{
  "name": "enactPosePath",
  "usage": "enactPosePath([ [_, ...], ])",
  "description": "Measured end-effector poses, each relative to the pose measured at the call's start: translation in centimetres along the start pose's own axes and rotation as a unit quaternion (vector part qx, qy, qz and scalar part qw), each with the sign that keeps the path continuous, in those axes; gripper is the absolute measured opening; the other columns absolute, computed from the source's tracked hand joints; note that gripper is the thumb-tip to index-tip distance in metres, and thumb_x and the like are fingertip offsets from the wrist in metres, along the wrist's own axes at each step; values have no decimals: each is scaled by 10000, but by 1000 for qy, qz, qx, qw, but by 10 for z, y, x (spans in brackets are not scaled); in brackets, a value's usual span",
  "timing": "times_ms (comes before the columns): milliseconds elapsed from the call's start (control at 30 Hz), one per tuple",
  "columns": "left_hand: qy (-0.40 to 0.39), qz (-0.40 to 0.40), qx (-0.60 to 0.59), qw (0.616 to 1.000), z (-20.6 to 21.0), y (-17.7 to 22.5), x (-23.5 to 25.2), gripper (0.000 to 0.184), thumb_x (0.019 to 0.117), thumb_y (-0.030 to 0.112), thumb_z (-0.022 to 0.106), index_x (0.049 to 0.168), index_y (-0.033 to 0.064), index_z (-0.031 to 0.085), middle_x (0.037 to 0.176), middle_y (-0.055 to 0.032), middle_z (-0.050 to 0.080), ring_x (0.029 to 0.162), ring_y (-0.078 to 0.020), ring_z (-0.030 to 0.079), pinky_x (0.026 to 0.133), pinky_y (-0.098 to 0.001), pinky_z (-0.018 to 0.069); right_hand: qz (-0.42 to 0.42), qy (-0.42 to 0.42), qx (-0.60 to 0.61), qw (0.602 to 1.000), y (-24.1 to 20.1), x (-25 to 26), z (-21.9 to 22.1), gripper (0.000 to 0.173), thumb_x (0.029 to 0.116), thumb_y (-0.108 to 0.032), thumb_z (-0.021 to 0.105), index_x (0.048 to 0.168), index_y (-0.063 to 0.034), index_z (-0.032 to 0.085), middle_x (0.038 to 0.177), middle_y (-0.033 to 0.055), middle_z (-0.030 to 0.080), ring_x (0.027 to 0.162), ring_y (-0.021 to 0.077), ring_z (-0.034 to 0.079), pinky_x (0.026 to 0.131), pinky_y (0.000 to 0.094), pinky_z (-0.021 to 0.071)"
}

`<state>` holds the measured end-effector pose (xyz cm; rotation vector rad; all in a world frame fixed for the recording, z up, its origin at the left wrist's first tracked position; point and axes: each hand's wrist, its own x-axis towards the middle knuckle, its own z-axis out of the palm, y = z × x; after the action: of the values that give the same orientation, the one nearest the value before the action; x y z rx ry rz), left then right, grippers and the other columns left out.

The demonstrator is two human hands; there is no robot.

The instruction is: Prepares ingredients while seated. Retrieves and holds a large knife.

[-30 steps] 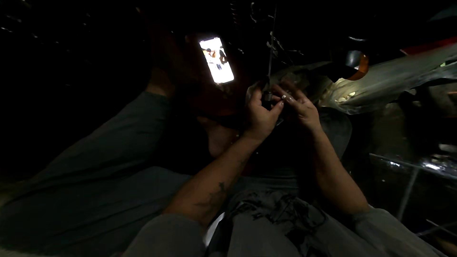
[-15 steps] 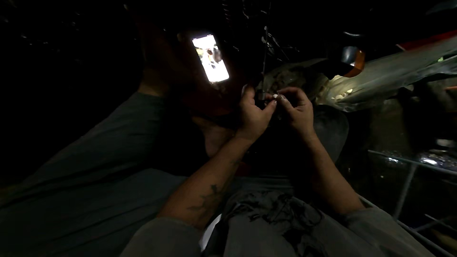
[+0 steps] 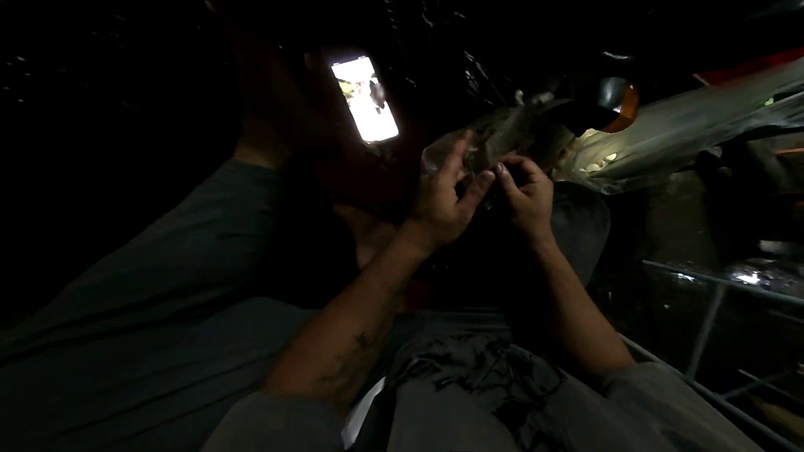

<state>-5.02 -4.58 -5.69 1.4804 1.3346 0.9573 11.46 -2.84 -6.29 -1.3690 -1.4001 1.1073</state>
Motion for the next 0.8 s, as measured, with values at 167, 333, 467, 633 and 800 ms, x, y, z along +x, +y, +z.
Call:
enactPosePath([
  [167,-72,-25,84,994,1,8,-3,679,1068,454,517,1616,104,323,755,-67,638,613,-176,629,618,-407,586,-8,33,-13,999,1,-3,2,54,978,-56,613,1002,-27,653,835,-16,681,746,16,652,719,217,582],
  [333,-69,-14,55,996,5,6,-3,593,1080,424,506,1581,121,412,880,-89,716,653,-153,665,651,-377,601,-30,32,-18,999,2,-4,2,81,977,-48,617,1032,-10,663,890,6,693,804,28,666,770,223,588],
  [467,-57,2,36,998,5,5,-2,550,1080,396,515,1544,104,474,834,-63,701,619,-115,637,615,-326,585,-44,32,-31,998,3,-3,1,78,982,-57,619,1025,-8,661,874,1,684,778,13,652,744,205,580],
  [633,-52,7,30,998,4,6,-2,520,1082,357,521,1514,68,503,861,-74,704,639,-113,635,632,-318,578,-55,35,-54,996,6,-3,0,103,983,-65,616,1031,13,663,904,28,688,800,25,660,773,213,581],
  [800,-28,30,62,997,7,1,-3,506,1075,376,537,1491,88,543,957,-85,741,717,-128,683,690,-338,596,-57,58,-101,992,7,-4,2,116,956,-93,641,1017,-3,683,912,47,693,826,53,669,782,236,583],
])
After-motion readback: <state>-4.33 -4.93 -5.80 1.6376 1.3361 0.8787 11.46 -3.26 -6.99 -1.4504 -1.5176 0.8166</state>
